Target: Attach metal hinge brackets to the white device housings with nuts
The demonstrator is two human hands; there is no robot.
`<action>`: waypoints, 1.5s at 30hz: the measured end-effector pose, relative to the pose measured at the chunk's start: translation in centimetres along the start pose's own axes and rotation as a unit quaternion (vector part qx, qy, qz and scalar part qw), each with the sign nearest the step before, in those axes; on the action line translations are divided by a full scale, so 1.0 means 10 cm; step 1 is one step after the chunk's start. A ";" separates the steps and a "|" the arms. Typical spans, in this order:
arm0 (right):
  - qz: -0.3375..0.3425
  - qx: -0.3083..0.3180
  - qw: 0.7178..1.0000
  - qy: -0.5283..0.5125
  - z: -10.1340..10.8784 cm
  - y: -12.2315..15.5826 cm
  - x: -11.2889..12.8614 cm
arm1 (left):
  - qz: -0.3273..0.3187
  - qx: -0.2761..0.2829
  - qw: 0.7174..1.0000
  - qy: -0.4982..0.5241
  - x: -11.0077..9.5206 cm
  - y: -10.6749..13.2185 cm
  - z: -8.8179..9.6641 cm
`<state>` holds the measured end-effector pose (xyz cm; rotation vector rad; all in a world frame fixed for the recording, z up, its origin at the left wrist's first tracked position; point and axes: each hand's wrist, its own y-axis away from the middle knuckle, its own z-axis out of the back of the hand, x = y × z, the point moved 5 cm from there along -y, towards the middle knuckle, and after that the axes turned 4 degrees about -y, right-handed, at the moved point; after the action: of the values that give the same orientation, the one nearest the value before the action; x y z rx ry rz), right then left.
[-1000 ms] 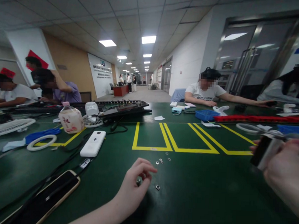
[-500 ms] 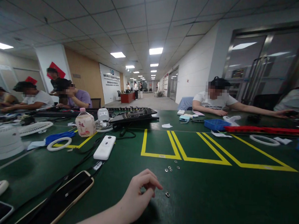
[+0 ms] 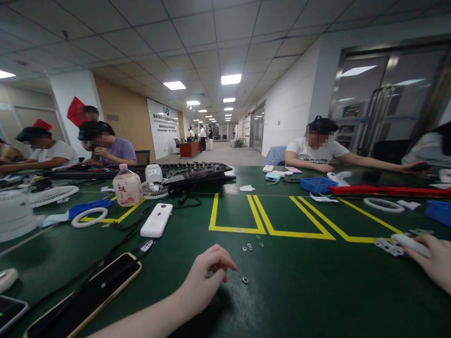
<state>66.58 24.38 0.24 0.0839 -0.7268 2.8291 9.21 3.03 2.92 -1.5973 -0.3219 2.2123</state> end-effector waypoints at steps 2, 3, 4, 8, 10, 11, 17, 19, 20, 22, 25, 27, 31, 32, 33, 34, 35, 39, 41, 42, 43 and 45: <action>-0.006 0.006 1.000 0.013 0.12 0.10 0.15 | -0.003 0.002 1.000 -0.001 -0.01 0.00 -0.01; -0.006 0.003 1.000 0.016 0.17 0.13 0.21 | -0.006 0.004 1.000 -0.003 -0.01 0.00 -0.01; -0.003 0.000 1.000 0.018 0.22 0.16 0.26 | -0.009 0.006 1.000 -0.005 -0.01 0.00 -0.01; 0.014 -0.028 0.999 0.035 0.31 0.20 0.33 | -0.009 0.007 1.000 -0.012 0.00 0.01 -0.01; 0.027 -0.047 0.997 0.049 0.36 0.22 0.35 | -0.006 0.008 1.000 -0.014 0.02 0.01 -0.01; 0.035 -0.063 0.996 0.058 0.39 0.24 0.38 | -0.004 0.010 1.000 -0.015 0.02 0.02 -0.01; 0.052 -0.144 0.984 0.093 0.62 0.40 0.59 | -0.014 0.011 1.000 -0.024 0.04 0.02 -0.02; 0.050 -0.146 0.983 0.095 0.64 0.42 0.61 | -0.014 0.011 1.000 -0.024 0.04 0.02 -0.02; 0.046 -0.147 0.983 0.096 0.63 0.42 0.59 | -0.013 0.012 1.000 -0.024 0.05 0.03 -0.02; 0.033 -0.143 0.985 0.093 0.59 0.39 0.52 | -0.012 0.015 0.999 -0.025 0.05 0.03 -0.02; 0.006 -0.113 0.991 0.071 0.48 0.33 0.36 | -0.010 0.017 1.000 -0.024 0.06 0.03 -0.02; -0.012 -0.100 0.994 0.050 0.43 0.30 0.28 | -0.009 0.016 1.000 -0.021 0.07 0.03 -0.01; -0.019 -0.122 0.992 0.037 0.45 0.31 0.26 | -0.008 0.017 1.000 -0.021 0.07 0.03 -0.01; -0.016 -0.127 0.991 0.039 0.46 0.32 0.29 | -0.007 0.019 1.000 -0.021 0.07 0.03 -0.01; -0.015 -0.129 0.991 0.041 0.48 0.33 0.31 | -0.005 0.020 1.000 -0.021 0.07 0.03 -0.01; -0.016 -0.129 0.990 0.044 0.50 0.34 0.34 | -0.003 0.021 1.000 -0.020 0.07 0.02 -0.01; -0.018 -0.128 0.991 0.045 0.52 0.35 0.36 | -0.002 0.020 1.000 -0.018 0.07 0.02 -0.01; -0.017 -0.112 0.992 0.053 0.55 0.35 0.43 | 0.006 0.017 1.000 -0.012 0.08 0.01 -0.01; -0.009 -0.119 0.991 0.062 0.55 0.35 0.45 | 0.014 0.016 1.000 -0.011 0.08 0.01 -0.02; -0.007 -0.124 0.990 0.067 0.55 0.36 0.45 | 0.017 0.016 1.000 -0.010 0.08 0.01 -0.02; -0.003 -0.126 0.989 0.072 0.55 0.36 0.46 | 0.020 0.016 1.000 -0.010 0.09 0.01 -0.02; 0.005 -0.129 0.988 0.080 0.54 0.37 0.48 | 0.020 0.017 1.000 -0.012 0.10 0.01 -0.02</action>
<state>61.05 19.57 3.80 -0.1862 -1.0469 2.6845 9.10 3.34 2.01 -1.5748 -0.2590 2.2557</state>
